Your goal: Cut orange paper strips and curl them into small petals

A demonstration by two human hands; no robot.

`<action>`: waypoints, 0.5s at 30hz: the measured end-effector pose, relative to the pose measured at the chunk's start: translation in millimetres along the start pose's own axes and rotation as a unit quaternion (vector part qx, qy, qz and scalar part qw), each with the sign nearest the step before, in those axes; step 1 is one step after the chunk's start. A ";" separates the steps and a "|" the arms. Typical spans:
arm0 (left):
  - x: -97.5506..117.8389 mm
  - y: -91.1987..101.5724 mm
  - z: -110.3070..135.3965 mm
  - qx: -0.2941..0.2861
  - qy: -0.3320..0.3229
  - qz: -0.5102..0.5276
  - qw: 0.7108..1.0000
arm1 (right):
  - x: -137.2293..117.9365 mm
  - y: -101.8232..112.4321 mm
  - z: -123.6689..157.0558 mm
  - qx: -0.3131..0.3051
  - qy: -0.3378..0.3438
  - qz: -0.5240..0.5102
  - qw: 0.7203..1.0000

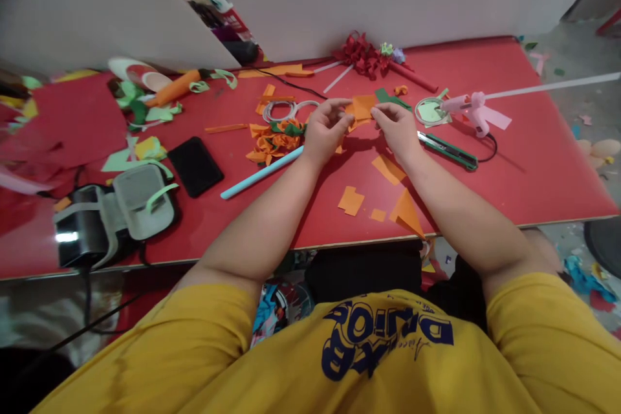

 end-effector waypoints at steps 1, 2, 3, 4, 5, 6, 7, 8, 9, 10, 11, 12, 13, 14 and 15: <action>0.3 1.2 0.8 -0.001 0.001 -0.011 1.000 | -3.0 1.5 0.2 -0.001 0.006 -0.003 1.000; 0.9 2.2 1.7 -0.005 0.003 -0.033 0.999 | -6.8 4.5 0.5 0.003 0.015 -0.003 1.000; 2.0 2.7 2.8 -0.015 0.006 -0.066 0.998 | -11.4 9.2 0.7 0.013 0.025 -0.001 1.000; 4.1 2.5 3.8 -0.031 0.007 -0.110 0.993 | -16.5 15.2 1.0 0.023 0.034 0.004 0.999; 7.5 1.8 4.8 -0.050 0.002 -0.161 0.986 | -21.6 22.2 1.3 0.030 0.040 0.013 0.999; 12.7 1.2 5.7 -0.063 -0.011 -0.213 0.975 | -26.2 29.3 1.8 0.028 0.041 0.029 0.998; 19.8 0.8 6.6 -0.064 -0.032 -0.257 0.964 | -30.1 36.3 2.7 0.017 0.038 0.051 0.998; 28.6 0.4 7.7 -0.052 -0.059 -0.289 0.954 | -32.9 42.9 4.2 0.000 0.031 0.077 0.997; 38.1 -0.3 9.3 -0.034 -0.086 -0.303 0.948 | -34.5 49.2 6.8 -0.019 0.022 0.101 0.994; 46.9 -2.2 11.6 -0.018 -0.105 -0.301 0.948 | -34.7 55.1 10.5 -0.035 0.012 0.121 0.992; 53.6 -6.5 14.4 -0.019 -0.112 -0.286 0.951 | -33.6 60.1 15.6 -0.048 0.001 0.133 0.990; 57.7 -13.4 17.6 -0.043 -0.106 -0.258 0.959 | -31.3 64.1 21.9 -0.055 -0.010 0.138 0.989; 59.1 -22.1 21.3 -0.080 -0.085 -0.222 0.968 | -28.0 66.8 29.2 -0.055 -0.024 0.136 0.989; 58.9 -31.2 25.5 -0.118 -0.057 -0.184 0.974 | -23.8 67.9 37.2 -0.054 -0.041 0.129 0.989; 58.1 -39.6 29.7 -0.148 -0.031 -0.153 0.977 | -19.3 67.4 45.4 -0.051 -0.059 0.121 0.990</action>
Point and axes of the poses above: each hand's wrist, its own z-axis away from the middle knuckle, its own y-axis out of the back of the hand, x = y × z, the point moved 5 cm from there along -z, towards the middle knuckle, and after that the axes turned 12 degrees about z, right-handed, at the moved point
